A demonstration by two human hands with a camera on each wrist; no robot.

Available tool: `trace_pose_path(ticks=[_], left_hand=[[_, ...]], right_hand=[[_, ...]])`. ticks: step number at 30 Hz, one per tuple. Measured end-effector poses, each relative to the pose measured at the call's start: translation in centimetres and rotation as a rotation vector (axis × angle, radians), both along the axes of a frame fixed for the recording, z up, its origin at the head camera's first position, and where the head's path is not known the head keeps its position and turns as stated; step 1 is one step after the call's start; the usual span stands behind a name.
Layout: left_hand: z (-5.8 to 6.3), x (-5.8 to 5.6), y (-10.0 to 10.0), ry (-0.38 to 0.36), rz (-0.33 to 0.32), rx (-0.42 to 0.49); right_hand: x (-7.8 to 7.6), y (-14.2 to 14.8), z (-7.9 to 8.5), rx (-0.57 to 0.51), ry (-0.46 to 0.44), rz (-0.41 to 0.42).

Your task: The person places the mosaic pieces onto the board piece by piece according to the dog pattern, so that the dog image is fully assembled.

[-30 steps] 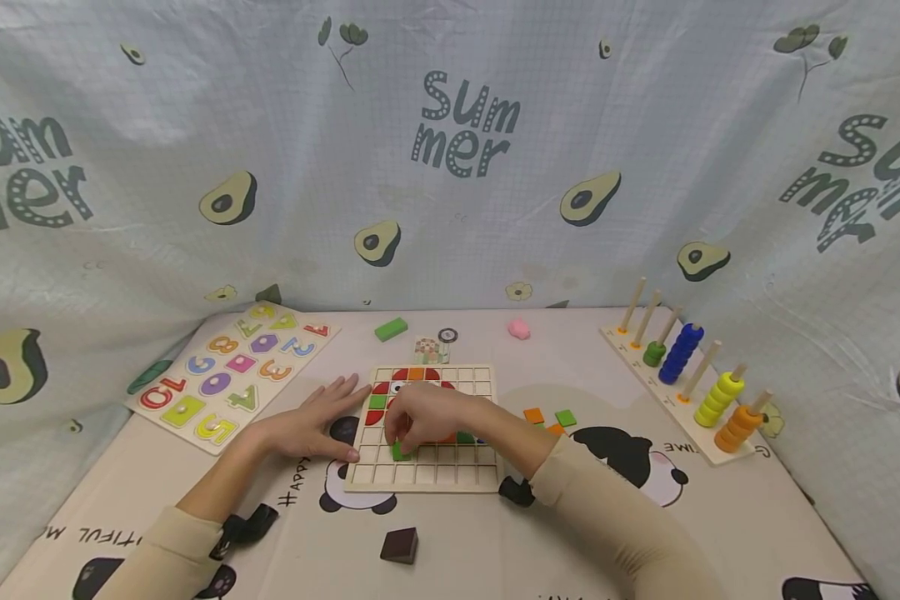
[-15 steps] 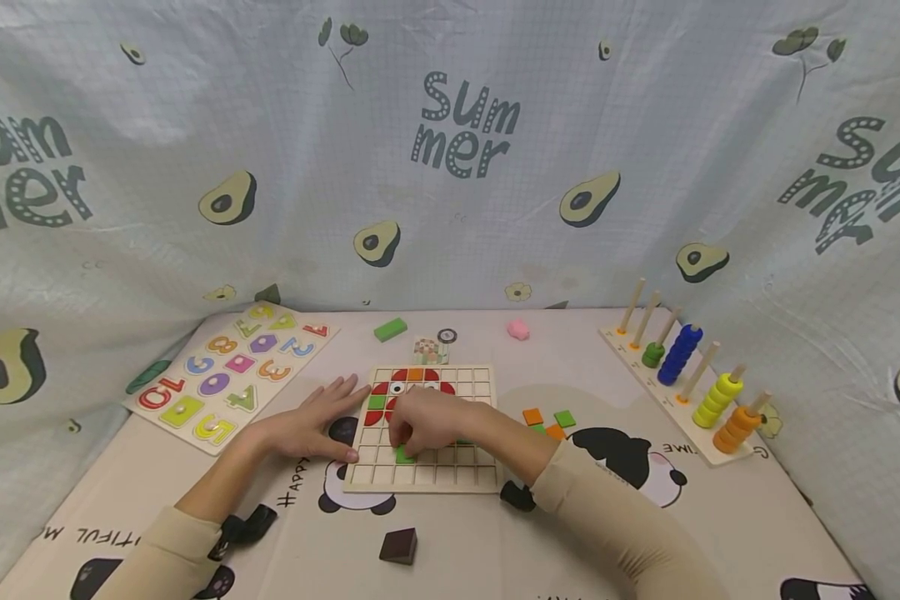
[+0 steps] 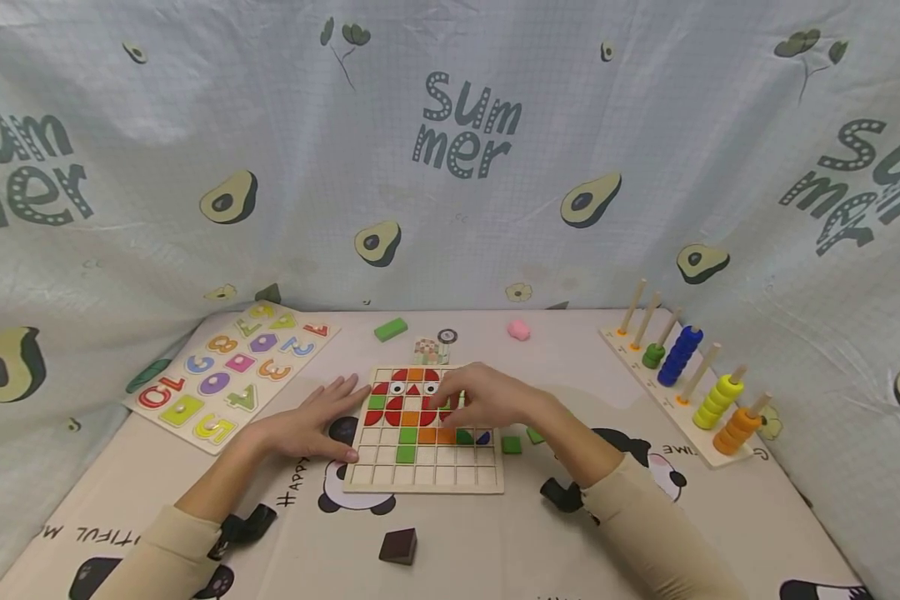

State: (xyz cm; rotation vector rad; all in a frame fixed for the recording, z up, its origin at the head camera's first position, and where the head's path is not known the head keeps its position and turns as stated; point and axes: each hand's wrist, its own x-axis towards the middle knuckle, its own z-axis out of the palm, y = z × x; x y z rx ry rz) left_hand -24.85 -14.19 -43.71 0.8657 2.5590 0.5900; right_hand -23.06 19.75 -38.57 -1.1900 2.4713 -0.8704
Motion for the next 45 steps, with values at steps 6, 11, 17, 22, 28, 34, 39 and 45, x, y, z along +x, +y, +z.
trace_pose_path(ticks=[6, 11, 17, 22, 28, 34, 39, 45], left_hand=[[-0.1, -0.1, -0.1, -0.001, 0.000, -0.005], [-0.1, 0.0, -0.1, -0.007, 0.006, -0.005], [-0.1, 0.0, 0.0, -0.011, 0.009, -0.010], [-0.1, 0.0, 0.0, -0.007, 0.008, -0.013], [0.0, 0.0, 0.0, -0.008, 0.010, -0.009], [0.0, 0.0, 0.0, -0.011, 0.010, -0.011], [0.0, -0.1, -0.1, -0.004, 0.004, -0.010], [0.1, 0.2, 0.0, -0.004, 0.008, -0.002]], right_hand=[[-0.4, 6.6, -0.3, -0.009, -0.068, -0.181], [-0.6, 10.2, -1.1, 0.074, -0.110, -0.239], [-0.8, 11.7, -2.3, 0.114, -0.183, -0.251], [-0.8, 11.7, -2.6, 0.127, -0.182, -0.270], [-0.8, 11.7, -2.9, 0.097, -0.191, -0.264], [-1.1, 11.8, -2.8, 0.010, -0.158, -0.288], [-1.2, 10.6, -1.9, -0.081, -0.093, -0.287], [-1.4, 6.8, -0.7, -0.121, -0.062, -0.231]])
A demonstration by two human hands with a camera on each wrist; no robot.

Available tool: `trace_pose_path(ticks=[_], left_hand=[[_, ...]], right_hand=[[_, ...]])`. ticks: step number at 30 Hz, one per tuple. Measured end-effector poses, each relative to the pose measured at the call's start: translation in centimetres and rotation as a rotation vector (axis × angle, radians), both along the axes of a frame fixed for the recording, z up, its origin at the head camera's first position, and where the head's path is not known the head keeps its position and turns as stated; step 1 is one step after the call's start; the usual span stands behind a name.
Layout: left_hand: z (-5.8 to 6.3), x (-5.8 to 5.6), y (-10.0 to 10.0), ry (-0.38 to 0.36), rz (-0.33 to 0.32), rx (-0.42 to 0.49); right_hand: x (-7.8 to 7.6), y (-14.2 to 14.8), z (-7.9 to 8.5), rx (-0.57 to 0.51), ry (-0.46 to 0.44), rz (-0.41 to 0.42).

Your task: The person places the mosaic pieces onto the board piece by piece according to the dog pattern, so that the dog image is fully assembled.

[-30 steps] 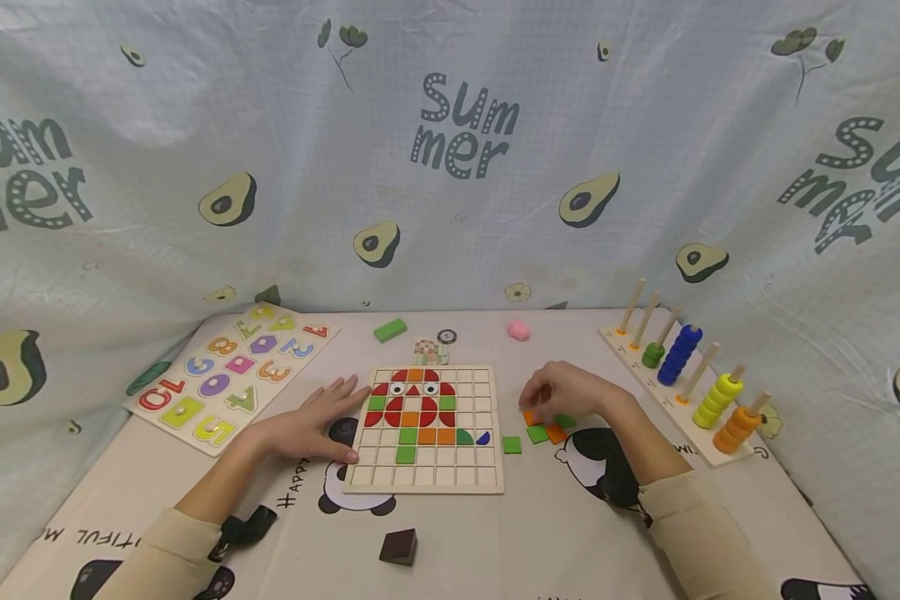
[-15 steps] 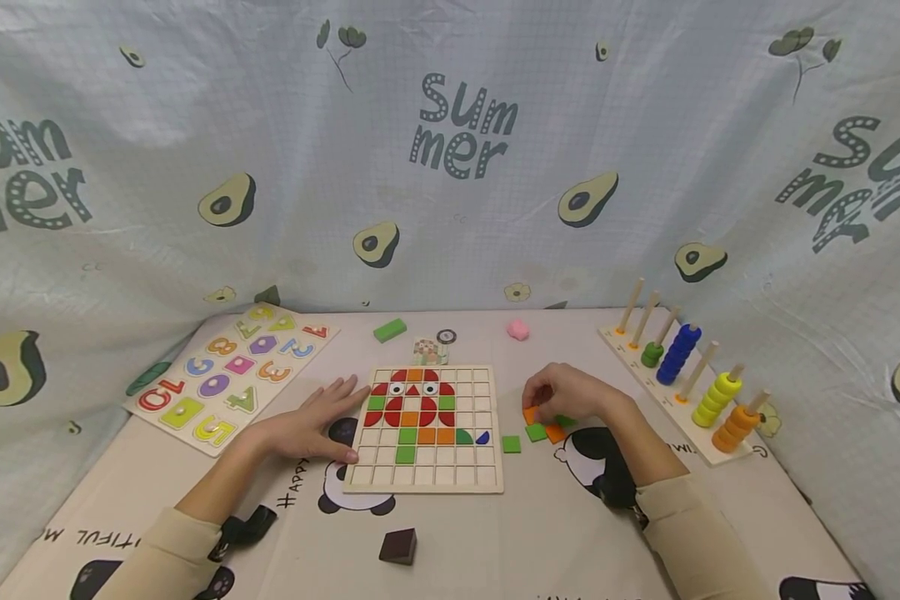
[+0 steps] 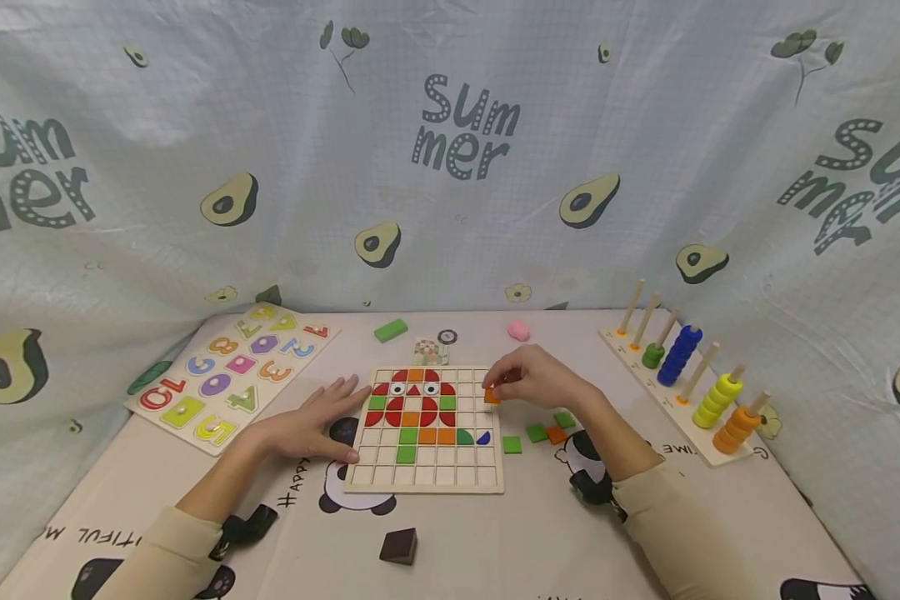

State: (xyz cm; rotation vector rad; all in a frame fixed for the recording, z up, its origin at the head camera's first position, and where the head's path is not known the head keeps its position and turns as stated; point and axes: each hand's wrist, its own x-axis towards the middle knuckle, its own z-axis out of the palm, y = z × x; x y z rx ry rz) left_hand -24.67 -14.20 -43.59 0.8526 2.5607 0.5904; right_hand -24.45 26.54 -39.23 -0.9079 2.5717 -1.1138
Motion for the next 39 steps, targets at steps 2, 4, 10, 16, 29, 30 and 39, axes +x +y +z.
trace_pose_path(ticks=[2, 4, 10, 16, 29, 30, 39], left_hand=[[0.0, 0.1, 0.0, 0.000, 0.000, 0.004], [0.1, 0.1, 0.0, 0.006, -0.002, 0.000], [0.0, -0.1, 0.0, 0.011, -0.008, -0.013], [0.0, -0.2, 0.0, 0.004, -0.008, -0.010], [0.1, -0.2, 0.1, 0.000, -0.010, -0.004], [0.1, -0.2, 0.1, -0.001, -0.010, -0.004], [-0.2, -0.4, 0.0, 0.002, -0.015, -0.017]], right_hand=[[-0.1, -1.7, 0.2, 0.001, 0.002, 0.043], [0.0, -3.5, 0.3, 0.011, 0.002, 0.099], [0.6, -8.2, 0.2, 0.100, -0.014, 0.251], [1.1, -10.5, -0.3, 0.175, -0.052, 0.317], [1.7, -11.8, -0.6, 0.298, 0.040, 0.321], [1.7, -11.9, -0.6, 0.311, 0.046, 0.316], [1.9, -11.4, -0.8, 0.333, 0.094, 0.325]])
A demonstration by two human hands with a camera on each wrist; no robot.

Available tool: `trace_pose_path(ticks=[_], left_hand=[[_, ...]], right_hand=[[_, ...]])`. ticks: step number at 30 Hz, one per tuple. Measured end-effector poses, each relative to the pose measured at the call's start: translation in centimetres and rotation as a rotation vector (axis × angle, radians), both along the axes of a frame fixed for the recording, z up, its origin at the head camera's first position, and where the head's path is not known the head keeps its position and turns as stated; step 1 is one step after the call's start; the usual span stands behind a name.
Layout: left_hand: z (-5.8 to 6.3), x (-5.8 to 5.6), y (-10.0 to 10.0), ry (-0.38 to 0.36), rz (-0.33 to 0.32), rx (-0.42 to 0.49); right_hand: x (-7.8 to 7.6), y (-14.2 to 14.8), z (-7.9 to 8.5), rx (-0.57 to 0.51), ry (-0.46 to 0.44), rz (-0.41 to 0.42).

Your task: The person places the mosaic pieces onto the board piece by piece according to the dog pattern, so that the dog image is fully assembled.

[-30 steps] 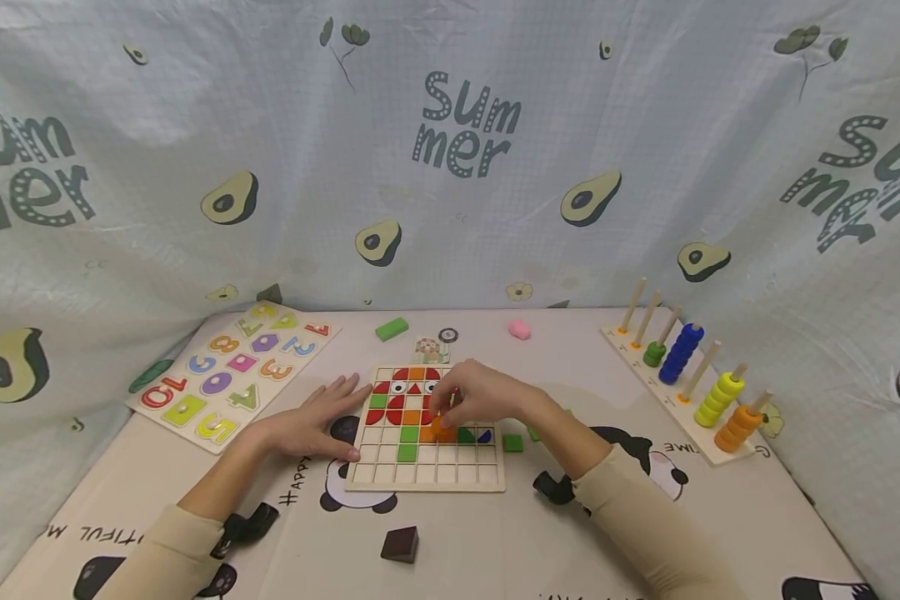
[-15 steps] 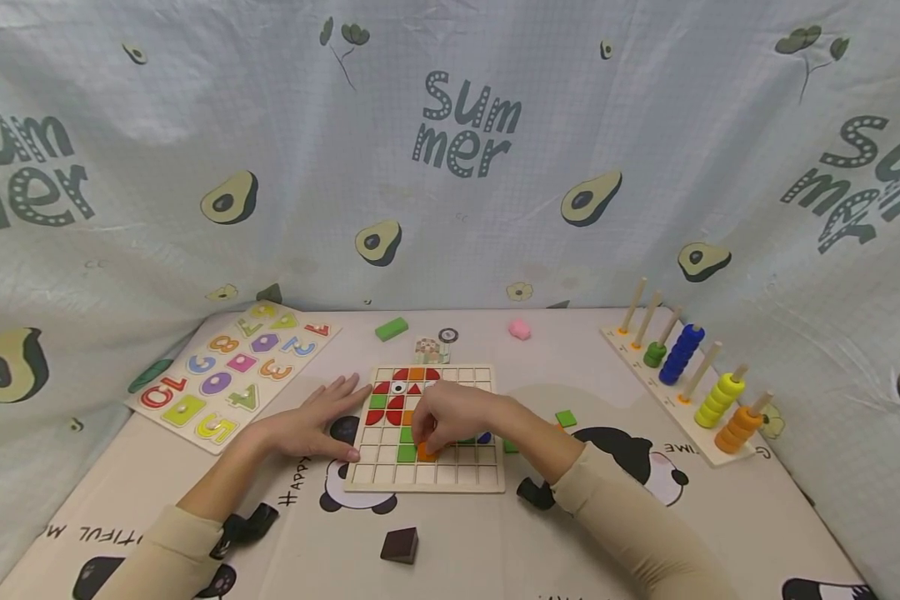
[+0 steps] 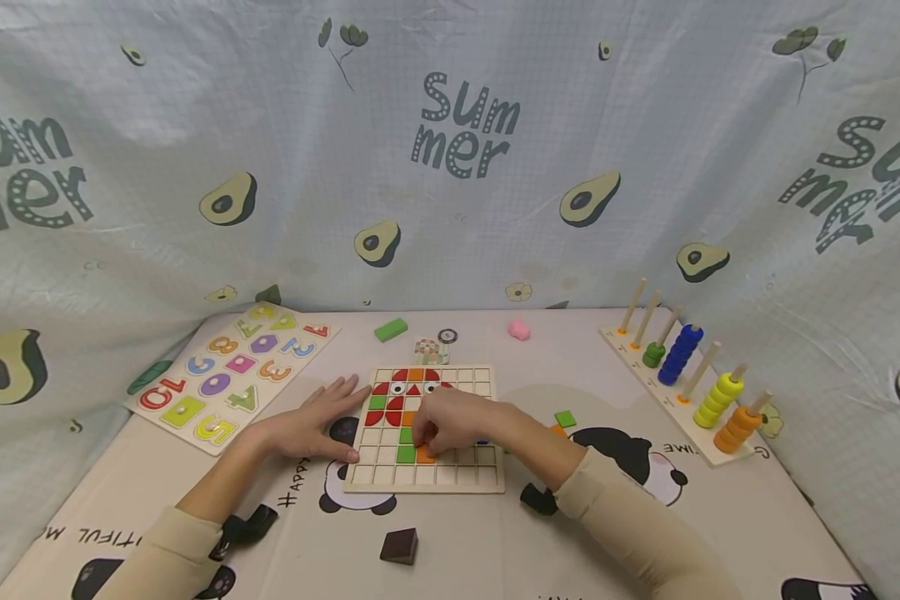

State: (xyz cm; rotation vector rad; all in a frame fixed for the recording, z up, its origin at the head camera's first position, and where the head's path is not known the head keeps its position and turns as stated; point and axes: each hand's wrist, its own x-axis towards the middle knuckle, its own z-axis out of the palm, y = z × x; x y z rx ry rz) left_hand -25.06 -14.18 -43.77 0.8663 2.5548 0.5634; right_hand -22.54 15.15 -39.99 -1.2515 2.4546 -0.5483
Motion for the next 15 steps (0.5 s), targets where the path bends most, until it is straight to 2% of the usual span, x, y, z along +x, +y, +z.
trace_pose_path(ticks=[4, 6, 11, 15], left_hand=[[0.0, 0.0, 0.1, 0.001, 0.005, 0.002], [0.0, 0.1, 0.1, 0.001, 0.004, 0.007], [0.1, 0.2, 0.0, 0.005, -0.003, 0.015], [0.2, 0.3, 0.0, 0.004, 0.007, 0.012]], right_hand=[[0.0, 2.1, 0.7, -0.087, -0.024, -0.022], [0.0, 3.8, 1.3, -0.145, -0.044, -0.059], [-0.2, 8.7, 2.1, -0.240, -0.081, -0.231], [-0.5, 12.6, 2.1, -0.248, -0.070, -0.352]])
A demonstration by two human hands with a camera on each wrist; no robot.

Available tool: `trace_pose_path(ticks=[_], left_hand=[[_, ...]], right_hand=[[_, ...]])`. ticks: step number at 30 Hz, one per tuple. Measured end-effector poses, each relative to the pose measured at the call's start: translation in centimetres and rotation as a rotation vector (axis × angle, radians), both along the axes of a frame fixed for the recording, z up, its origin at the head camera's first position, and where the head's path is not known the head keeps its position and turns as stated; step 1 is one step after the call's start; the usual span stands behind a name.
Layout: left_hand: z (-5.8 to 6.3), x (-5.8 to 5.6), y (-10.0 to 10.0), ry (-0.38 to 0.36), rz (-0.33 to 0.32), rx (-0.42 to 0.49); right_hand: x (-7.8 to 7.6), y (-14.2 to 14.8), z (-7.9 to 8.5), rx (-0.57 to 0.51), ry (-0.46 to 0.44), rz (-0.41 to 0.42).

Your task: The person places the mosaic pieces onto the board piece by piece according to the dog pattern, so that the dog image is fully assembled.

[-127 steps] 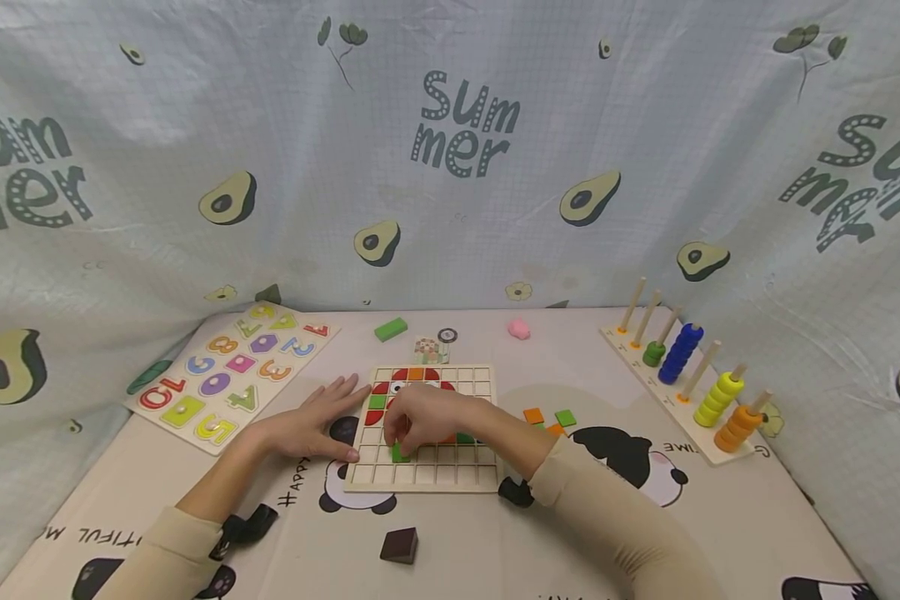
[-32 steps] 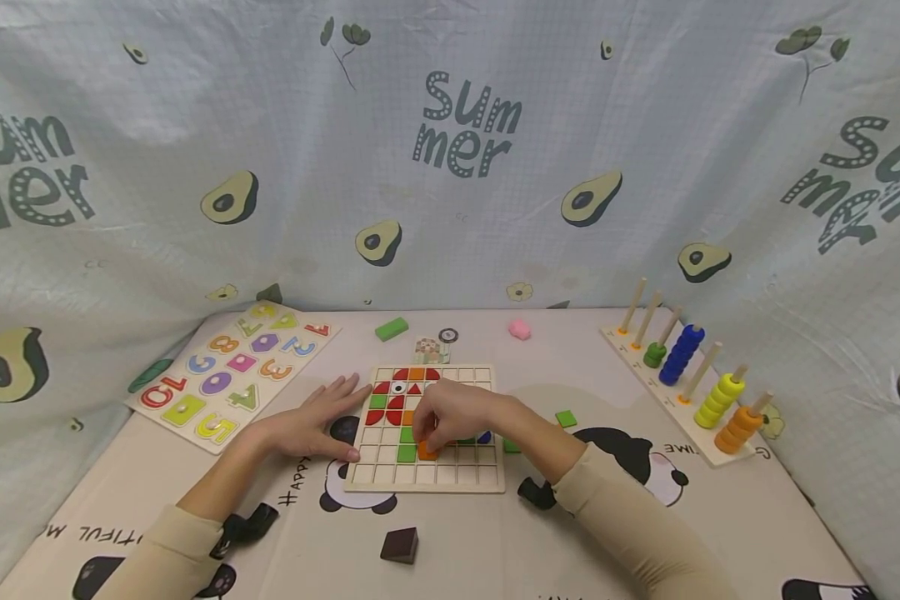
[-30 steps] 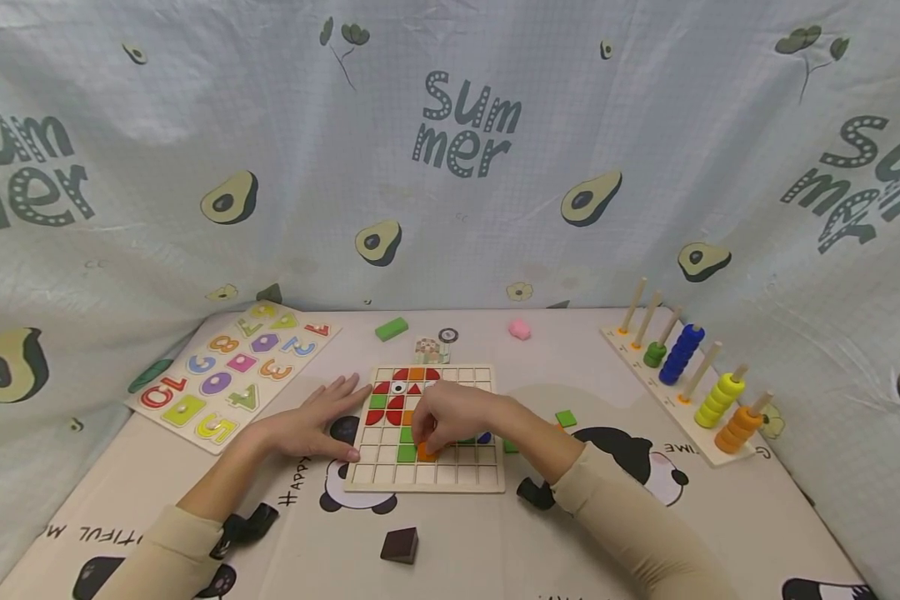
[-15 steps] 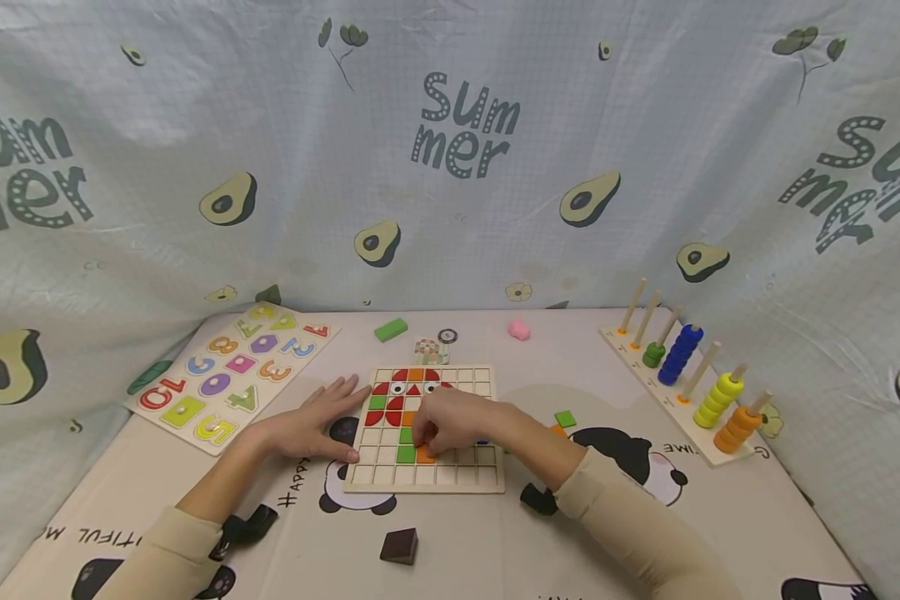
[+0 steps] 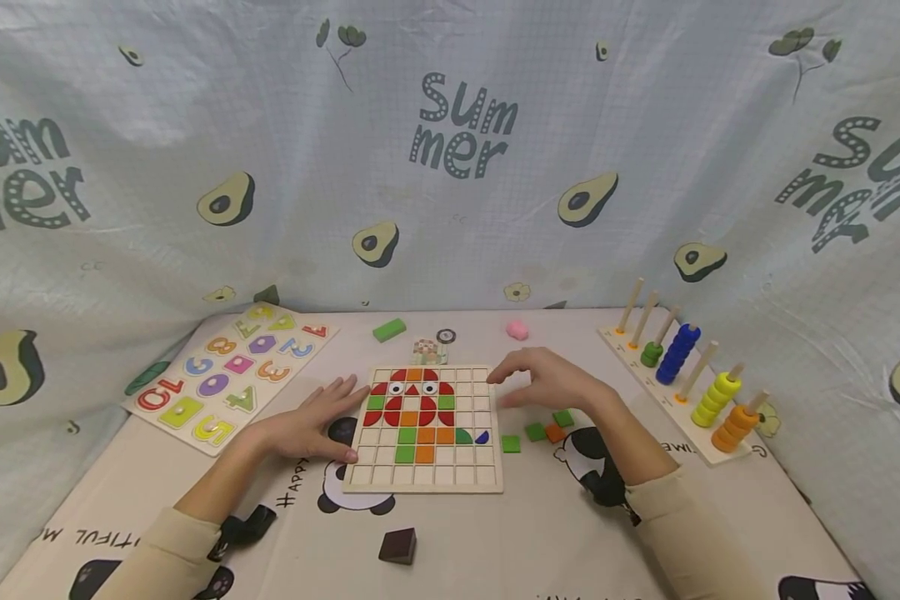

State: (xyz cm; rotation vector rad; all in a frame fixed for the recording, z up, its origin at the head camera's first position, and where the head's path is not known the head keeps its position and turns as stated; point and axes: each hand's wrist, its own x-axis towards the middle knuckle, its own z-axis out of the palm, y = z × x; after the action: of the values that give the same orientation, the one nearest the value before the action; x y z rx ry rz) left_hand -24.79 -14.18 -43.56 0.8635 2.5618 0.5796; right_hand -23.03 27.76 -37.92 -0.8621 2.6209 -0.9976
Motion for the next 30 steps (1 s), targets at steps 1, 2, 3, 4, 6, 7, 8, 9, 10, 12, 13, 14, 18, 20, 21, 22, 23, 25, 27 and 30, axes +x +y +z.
trace_pose_path(ticks=[1, 2, 3, 4, 6, 7, 8, 9, 10, 12, 13, 14, 18, 20, 21, 22, 23, 25, 27, 30], left_hand=[[0.0, 0.0, 0.0, -0.004, 0.003, 0.001], [0.1, 0.1, 0.0, -0.007, 0.005, 0.002], [0.1, 0.1, 0.0, -0.009, 0.005, 0.003], [0.1, 0.1, 0.0, -0.011, 0.004, 0.005], [0.1, 0.0, 0.0, -0.012, 0.002, 0.007], [0.0, 0.0, 0.0, -0.013, 0.003, 0.006], [0.0, 0.0, 0.0, -0.011, 0.002, 0.004], [0.0, 0.0, 0.0, -0.009, 0.002, 0.003], [-0.1, -0.1, 0.0, -0.010, 0.003, 0.001], [-0.1, -0.1, -0.1, -0.008, 0.003, -0.003], [-0.2, -0.1, -0.1, -0.009, 0.002, -0.004], [-0.2, -0.1, 0.0, -0.012, 0.004, -0.007], [-0.2, -0.2, -0.1, -0.015, 0.010, -0.012], [-0.2, -0.2, -0.1, -0.015, 0.012, -0.011], [-0.2, -0.2, -0.1, -0.014, 0.011, -0.007], [-0.2, -0.1, -0.1, -0.015, 0.012, -0.008], [-0.2, -0.1, -0.1, -0.012, 0.010, -0.008], [-0.2, -0.1, -0.1, -0.009, 0.008, -0.012], [-0.2, -0.2, -0.1, -0.002, 0.002, -0.012], [-0.2, -0.2, 0.0, -0.002, -0.001, -0.014]], right_hand=[[-0.1, 0.9, -0.1, 0.001, 0.003, -0.020], [-0.2, 1.6, -0.2, 0.002, 0.003, -0.037], [-0.3, 2.4, -0.4, 0.004, 0.009, -0.049], [-0.4, 3.0, -0.5, 0.004, 0.015, -0.059], [-0.6, 4.1, -0.8, -0.001, 0.022, -0.074], [-0.7, 4.6, -1.0, -0.005, 0.023, -0.078], [-0.8, 5.0, -1.2, -0.008, 0.022, -0.081], [-0.8, 5.3, -1.4, -0.009, 0.014, -0.083], [-0.9, 5.6, -1.5, -0.007, 0.000, -0.082], [-0.8, 6.0, -1.8, 0.003, -0.049, -0.067], [-0.8, 6.2, -2.0, 0.013, -0.073, -0.052], [-0.8, 6.3, -2.1, 0.027, -0.098, -0.035], [-0.6, 6.3, -2.7, 0.067, -0.221, 0.050], [-0.4, 6.2, -3.0, 0.069, -0.297, 0.064], [-0.4, 6.1, -3.1, 0.066, -0.333, 0.069], [-0.3, 6.1, -3.1, 0.067, -0.353, 0.073], [-0.3, 6.1, -3.2, 0.071, -0.367, 0.077], [-0.3, 6.0, -3.4, 0.086, -0.373, 0.079], [-0.4, 5.9, -3.5, 0.112, -0.338, 0.083], [-0.5, 5.7, -3.6, 0.136, -0.282, 0.066]])
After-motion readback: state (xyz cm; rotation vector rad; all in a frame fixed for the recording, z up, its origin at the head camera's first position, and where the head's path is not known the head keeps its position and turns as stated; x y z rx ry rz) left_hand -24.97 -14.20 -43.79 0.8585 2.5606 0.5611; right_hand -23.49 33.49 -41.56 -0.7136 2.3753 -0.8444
